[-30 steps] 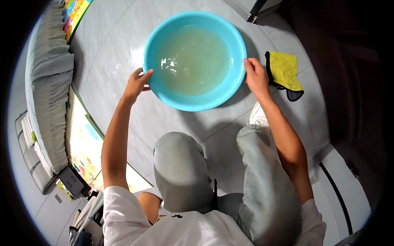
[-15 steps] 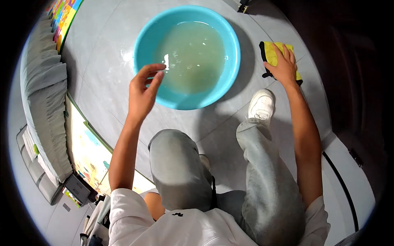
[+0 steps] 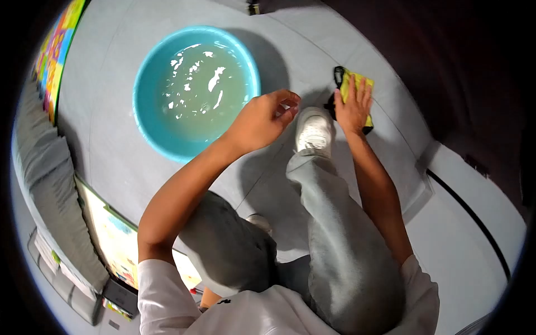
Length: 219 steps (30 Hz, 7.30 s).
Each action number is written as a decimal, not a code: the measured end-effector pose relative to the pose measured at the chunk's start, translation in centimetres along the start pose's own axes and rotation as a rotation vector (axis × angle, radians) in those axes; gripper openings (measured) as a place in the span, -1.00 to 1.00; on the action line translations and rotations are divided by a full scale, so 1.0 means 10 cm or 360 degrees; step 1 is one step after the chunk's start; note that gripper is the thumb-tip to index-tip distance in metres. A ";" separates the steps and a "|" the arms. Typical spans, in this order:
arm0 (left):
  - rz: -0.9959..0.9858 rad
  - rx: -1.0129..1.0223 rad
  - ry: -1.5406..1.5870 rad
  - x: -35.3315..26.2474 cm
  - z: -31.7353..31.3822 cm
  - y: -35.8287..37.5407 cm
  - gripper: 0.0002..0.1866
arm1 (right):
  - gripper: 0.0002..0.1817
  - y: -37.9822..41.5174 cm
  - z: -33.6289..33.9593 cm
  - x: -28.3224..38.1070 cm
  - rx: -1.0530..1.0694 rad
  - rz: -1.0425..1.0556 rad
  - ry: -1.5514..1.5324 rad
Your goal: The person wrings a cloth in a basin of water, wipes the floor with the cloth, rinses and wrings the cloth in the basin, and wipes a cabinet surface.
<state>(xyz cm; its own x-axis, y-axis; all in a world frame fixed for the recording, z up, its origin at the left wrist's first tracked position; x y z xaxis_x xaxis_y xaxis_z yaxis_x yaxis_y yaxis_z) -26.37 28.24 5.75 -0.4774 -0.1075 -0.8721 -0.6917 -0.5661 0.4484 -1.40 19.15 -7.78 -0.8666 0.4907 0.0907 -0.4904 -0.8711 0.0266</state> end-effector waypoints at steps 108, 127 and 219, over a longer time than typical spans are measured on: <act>-0.0316 0.0300 -0.2052 0.58 -1.54 -1.37 0.06 | 0.15 2.45 0.50 -4.09 -0.0599 -0.1702 -0.1041; -0.0228 0.0304 -0.2068 0.38 -1.63 -1.34 0.01 | -0.52 2.50 0.71 -4.55 -0.0704 -0.2282 -0.0716; -0.1891 -0.1124 -0.1244 -3.69 -0.46 -1.38 -0.60 | -0.58 2.59 -0.01 -4.82 -0.0986 -0.2049 -0.2620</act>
<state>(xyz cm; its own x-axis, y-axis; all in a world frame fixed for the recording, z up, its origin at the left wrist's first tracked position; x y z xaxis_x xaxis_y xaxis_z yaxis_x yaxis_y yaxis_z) 3.32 36.24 30.82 -0.1747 0.9566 -0.2333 -0.5843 -0.2915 -0.7574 27.67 -27.04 -11.57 0.5390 -0.1090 0.8352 -0.8284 0.1106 0.5491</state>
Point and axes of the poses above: each hand's wrist, its own y-axis away from the middle knuckle, its own z-axis out of the back of the hand, x = y × z, the point moved 10 cm from there along -y, towards the middle knuckle, and after that the axes turned 2 degrees about y, right-handed, at the moved point
